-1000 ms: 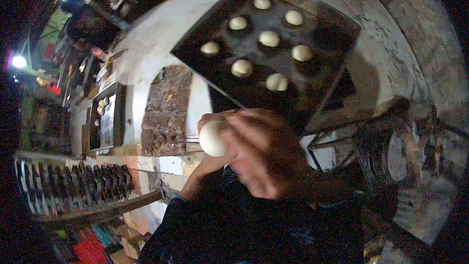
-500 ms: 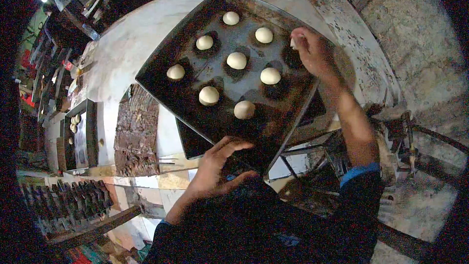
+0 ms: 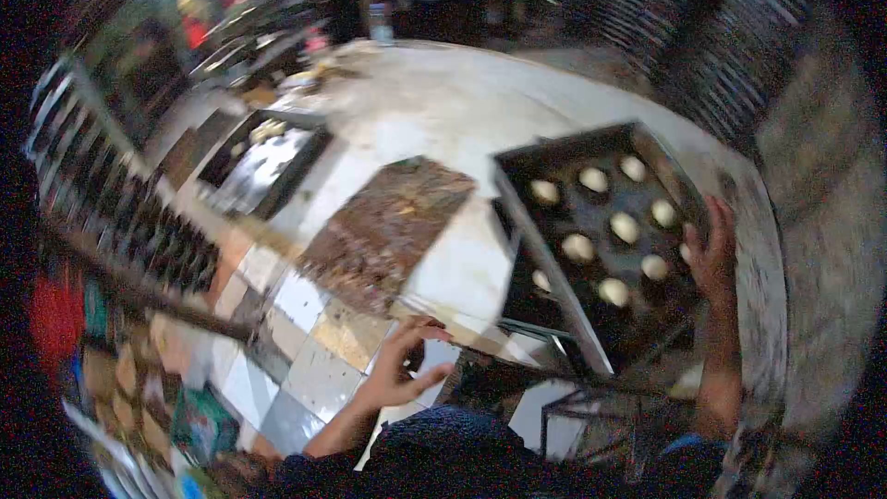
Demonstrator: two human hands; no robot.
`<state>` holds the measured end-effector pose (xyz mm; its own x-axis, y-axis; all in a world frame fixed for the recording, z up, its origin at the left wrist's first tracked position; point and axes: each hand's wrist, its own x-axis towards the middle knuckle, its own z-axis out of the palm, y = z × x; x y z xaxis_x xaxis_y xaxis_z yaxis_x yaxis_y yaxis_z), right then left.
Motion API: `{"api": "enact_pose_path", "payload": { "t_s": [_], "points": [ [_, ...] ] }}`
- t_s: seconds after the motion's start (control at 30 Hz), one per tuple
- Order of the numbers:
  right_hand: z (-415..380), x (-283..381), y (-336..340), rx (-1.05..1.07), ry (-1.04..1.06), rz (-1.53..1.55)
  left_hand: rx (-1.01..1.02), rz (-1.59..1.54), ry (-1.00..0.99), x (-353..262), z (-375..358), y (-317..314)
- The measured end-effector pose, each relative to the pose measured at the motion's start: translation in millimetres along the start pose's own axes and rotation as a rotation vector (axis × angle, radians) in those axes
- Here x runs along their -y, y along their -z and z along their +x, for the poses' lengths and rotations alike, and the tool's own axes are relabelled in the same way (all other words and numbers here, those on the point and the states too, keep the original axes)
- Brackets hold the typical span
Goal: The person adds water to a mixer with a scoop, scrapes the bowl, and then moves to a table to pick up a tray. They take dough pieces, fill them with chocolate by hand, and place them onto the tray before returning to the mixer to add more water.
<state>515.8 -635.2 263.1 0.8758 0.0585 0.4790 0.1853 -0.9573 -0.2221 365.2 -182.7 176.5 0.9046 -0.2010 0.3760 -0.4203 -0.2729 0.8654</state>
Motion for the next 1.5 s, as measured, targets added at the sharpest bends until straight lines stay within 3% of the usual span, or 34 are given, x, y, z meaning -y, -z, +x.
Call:
{"api": "enact_pose_path", "payload": {
  "t_s": [0.03, 0.1, 0.17, 0.23, 0.3, 0.33, 0.4, 0.47, 0.5, 0.57, 0.6, 0.77, 0.9, 0.97, 1.03, 1.17, 1.23, 1.3, 1.4, 1.5],
  "points": [
    [1, 36, 11, -0.117, 0.051, 0.192, -0.051, 0.032, 0.12, 6, -24, 22],
    [-10, 143, 42, -0.017, 0.199, 0.522, -0.249, -0.061, 0.293, 3, -73, 60],
    [-50, 243, 52, -0.35, 0.648, 0.099, -0.435, 0.02, 0.308, 1, -131, 95],
    [-69, 319, 107, 0.508, 0.995, 0.671, -0.604, 0.013, 0.37, -8, -191, 122],
    [-82, 393, 146, 1.006, 1.378, 0.593, -0.761, 0.053, 0.38, -31, -246, 142],
    [-97, 423, 143, 1.034, 1.438, 0.602, -0.822, 0.066, 0.404, -39, -274, 148],
    [-128, 478, 134, 1.202, 1.656, 1.262, -0.94, 0.112, 0.356, -53, -328, 155],
    [-162, 532, 123, 1.394, 1.701, 2.004, -1.029, 0.095, 0.395, -64, -375, 156],
    [-177, 567, 132, 1.483, 1.727, 2.04, -1.083, 0.083, 0.407, -72, -395, 158],
    [-201, 643, 168, 1.893, 2.063, 1.431, -1.152, 0.151, 0.424, -89, -436, 168],
    [-219, 673, 172, 1.91, 2.144, 1.467, -1.198, 0.19, 0.416, -95, -456, 173],
    [-292, 775, 159, 2.228, 2.184, 1.656, -1.506, 0.277, 0.538, -118, -552, 198],
    [-337, 847, 144, 2.44, 2.134, 1.732, -1.722, 0.352, 0.649, -64, -659, 214],
    [-358, 883, 135, 2.534, 2.1, 1.765, -1.739, 0.528, 1.027, -26, -719, 204],
    [-381, 924, 131, 2.652, 2.064, 1.768, -1.71, 0.796, 1.177, 27, -792, 163],
    [-439, 1000, 134, 2.92, 2.013, 1.741, -1.725, 0.199, 1.767, 48, -860, 68],
    [-478, 1035, 142, 3.083, 1.996, 1.664, -1.933, -0.095, 1.743, 58, -879, 14],
    [-522, 1068, 151, 3.264, 1.968, 1.555, -1.979, -0.455, 1.903, 54, -883, -23],
    [-593, 1103, 170, 3.475, 1.942, 1.389, -2.32, -0.569, 1.801, 69, -892, -76],
    [-671, 1130, 193, 3.64, 1.913, 1.187, -2.34, -0.866, 1.743, 70, -921, -94]
  ]
}}
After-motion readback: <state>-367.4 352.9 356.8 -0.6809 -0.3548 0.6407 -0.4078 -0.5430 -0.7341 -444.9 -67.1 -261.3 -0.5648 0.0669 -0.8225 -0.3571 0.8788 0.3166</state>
